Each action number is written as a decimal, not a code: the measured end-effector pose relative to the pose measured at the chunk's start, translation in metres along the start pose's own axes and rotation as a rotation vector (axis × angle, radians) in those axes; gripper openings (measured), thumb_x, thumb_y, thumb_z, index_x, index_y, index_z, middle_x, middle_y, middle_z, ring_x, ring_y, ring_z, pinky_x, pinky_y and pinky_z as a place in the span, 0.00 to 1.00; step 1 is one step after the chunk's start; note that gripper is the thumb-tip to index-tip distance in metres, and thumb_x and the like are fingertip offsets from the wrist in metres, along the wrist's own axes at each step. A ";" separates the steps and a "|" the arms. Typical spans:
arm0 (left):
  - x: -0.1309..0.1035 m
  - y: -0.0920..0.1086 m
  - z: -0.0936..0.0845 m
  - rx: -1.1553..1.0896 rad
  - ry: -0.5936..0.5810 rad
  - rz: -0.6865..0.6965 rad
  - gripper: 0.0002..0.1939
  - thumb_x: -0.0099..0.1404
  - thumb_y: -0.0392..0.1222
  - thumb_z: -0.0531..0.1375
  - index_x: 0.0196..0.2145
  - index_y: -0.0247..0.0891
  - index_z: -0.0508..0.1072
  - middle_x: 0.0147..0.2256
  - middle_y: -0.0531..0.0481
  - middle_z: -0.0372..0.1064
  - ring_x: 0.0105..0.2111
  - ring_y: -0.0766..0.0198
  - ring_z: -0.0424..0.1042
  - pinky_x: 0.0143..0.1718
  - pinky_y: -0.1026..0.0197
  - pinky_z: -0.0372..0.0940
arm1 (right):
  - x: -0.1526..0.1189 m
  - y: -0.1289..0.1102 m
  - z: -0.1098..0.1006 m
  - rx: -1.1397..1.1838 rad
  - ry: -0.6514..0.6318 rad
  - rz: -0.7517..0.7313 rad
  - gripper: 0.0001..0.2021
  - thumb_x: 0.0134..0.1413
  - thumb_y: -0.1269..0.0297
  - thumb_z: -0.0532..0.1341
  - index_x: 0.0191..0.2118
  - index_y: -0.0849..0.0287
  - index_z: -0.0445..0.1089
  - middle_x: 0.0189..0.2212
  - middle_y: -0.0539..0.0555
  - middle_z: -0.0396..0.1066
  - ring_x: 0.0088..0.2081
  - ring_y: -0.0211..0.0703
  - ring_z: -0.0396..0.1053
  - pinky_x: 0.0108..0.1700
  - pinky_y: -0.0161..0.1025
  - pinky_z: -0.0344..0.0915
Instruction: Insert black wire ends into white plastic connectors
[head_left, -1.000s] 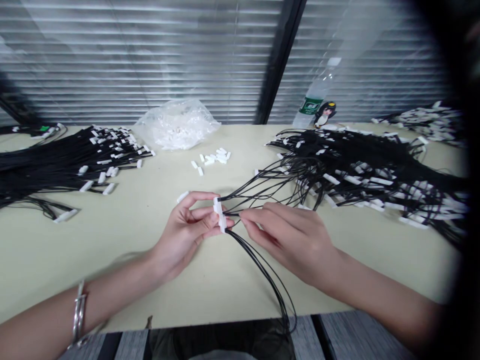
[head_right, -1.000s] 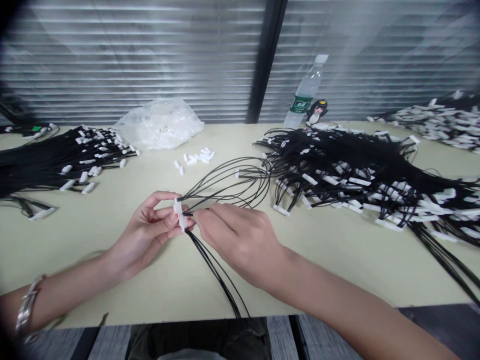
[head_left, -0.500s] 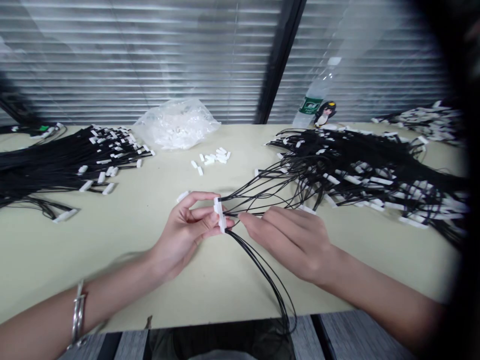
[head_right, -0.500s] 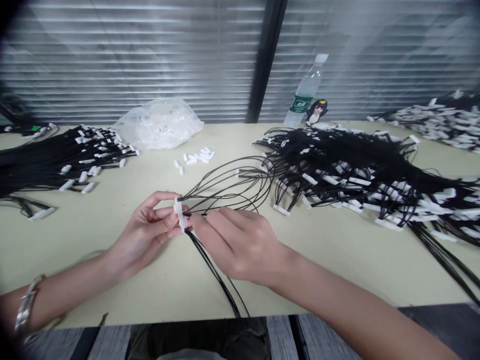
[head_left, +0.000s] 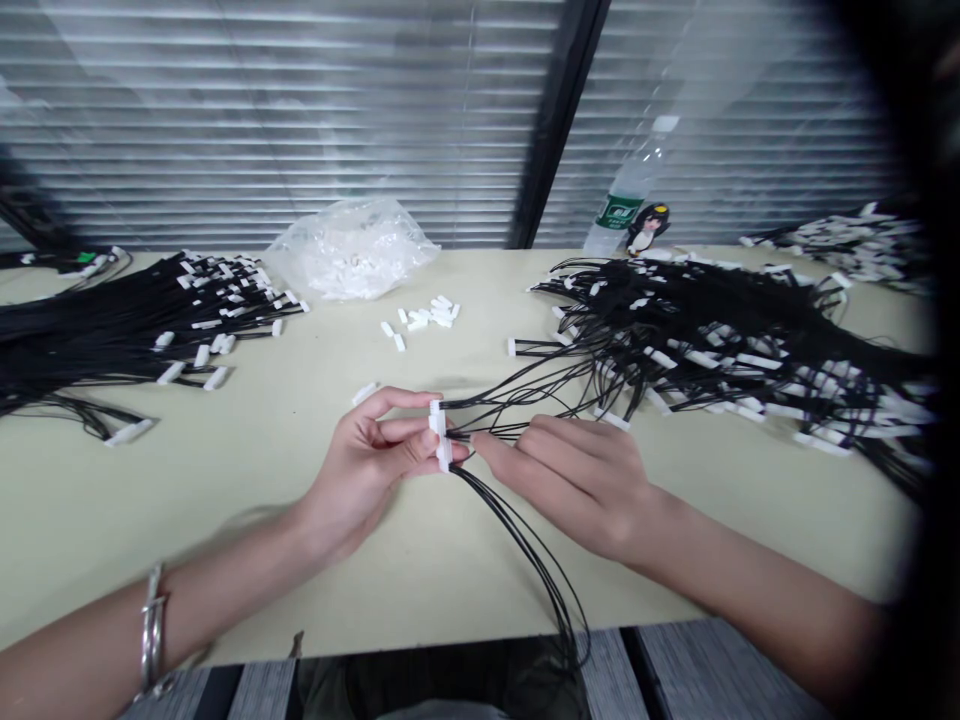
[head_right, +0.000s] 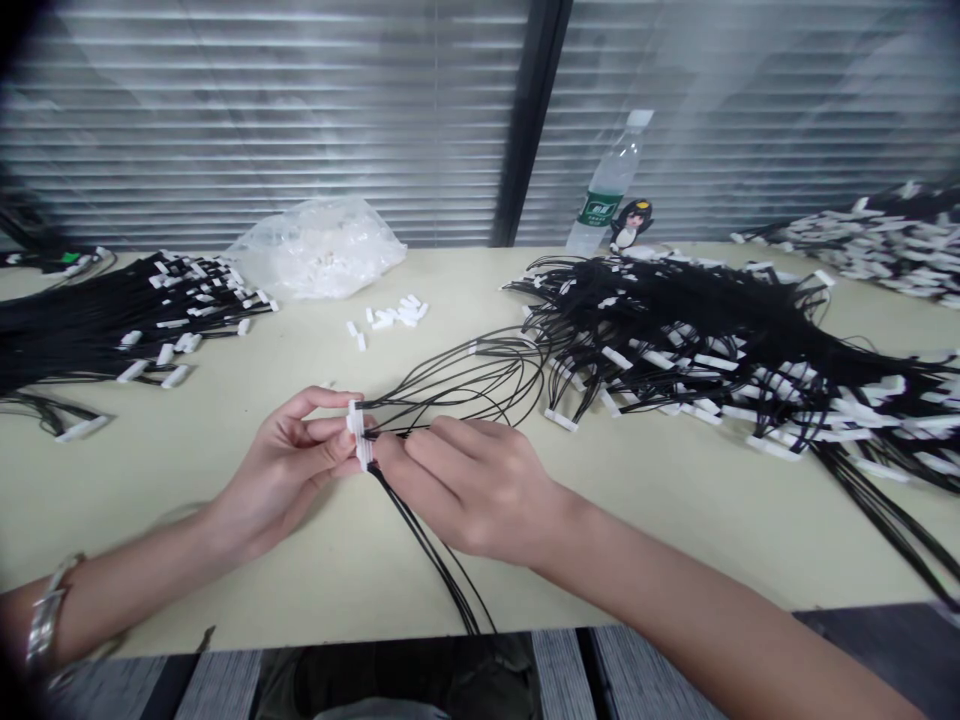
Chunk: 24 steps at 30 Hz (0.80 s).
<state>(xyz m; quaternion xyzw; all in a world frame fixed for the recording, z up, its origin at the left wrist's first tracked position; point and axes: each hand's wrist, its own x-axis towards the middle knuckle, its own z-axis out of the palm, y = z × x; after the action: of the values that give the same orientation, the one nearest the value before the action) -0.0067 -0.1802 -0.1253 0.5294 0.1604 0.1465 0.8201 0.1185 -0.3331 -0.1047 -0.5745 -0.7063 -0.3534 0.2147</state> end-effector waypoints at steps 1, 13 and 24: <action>0.000 0.000 0.000 0.005 0.000 0.001 0.11 0.55 0.32 0.63 0.37 0.40 0.71 0.28 0.51 0.77 0.28 0.65 0.75 0.33 0.65 0.69 | 0.000 0.000 0.000 0.001 -0.010 0.003 0.08 0.53 0.74 0.58 0.40 0.66 0.65 0.19 0.47 0.60 0.22 0.33 0.56 0.22 0.35 0.50; 0.001 0.002 0.001 0.009 0.029 0.009 0.12 0.54 0.34 0.64 0.38 0.41 0.70 0.28 0.51 0.77 0.29 0.66 0.75 0.32 0.68 0.68 | -0.002 0.005 0.008 0.167 0.015 0.105 0.09 0.51 0.74 0.59 0.40 0.59 0.66 0.31 0.52 0.66 0.32 0.36 0.63 0.32 0.35 0.61; 0.004 0.005 -0.003 0.001 0.031 0.019 0.13 0.57 0.34 0.62 0.40 0.42 0.69 0.29 0.52 0.76 0.34 0.64 0.75 0.36 0.67 0.68 | 0.004 0.009 -0.002 0.436 -0.263 0.227 0.04 0.51 0.65 0.58 0.33 0.59 0.67 0.44 0.57 0.58 0.46 0.47 0.55 0.48 0.47 0.52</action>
<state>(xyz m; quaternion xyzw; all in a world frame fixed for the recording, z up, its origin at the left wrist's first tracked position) -0.0050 -0.1742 -0.1227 0.5290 0.1682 0.1622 0.8158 0.1264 -0.3311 -0.0988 -0.6313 -0.7186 -0.0890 0.2778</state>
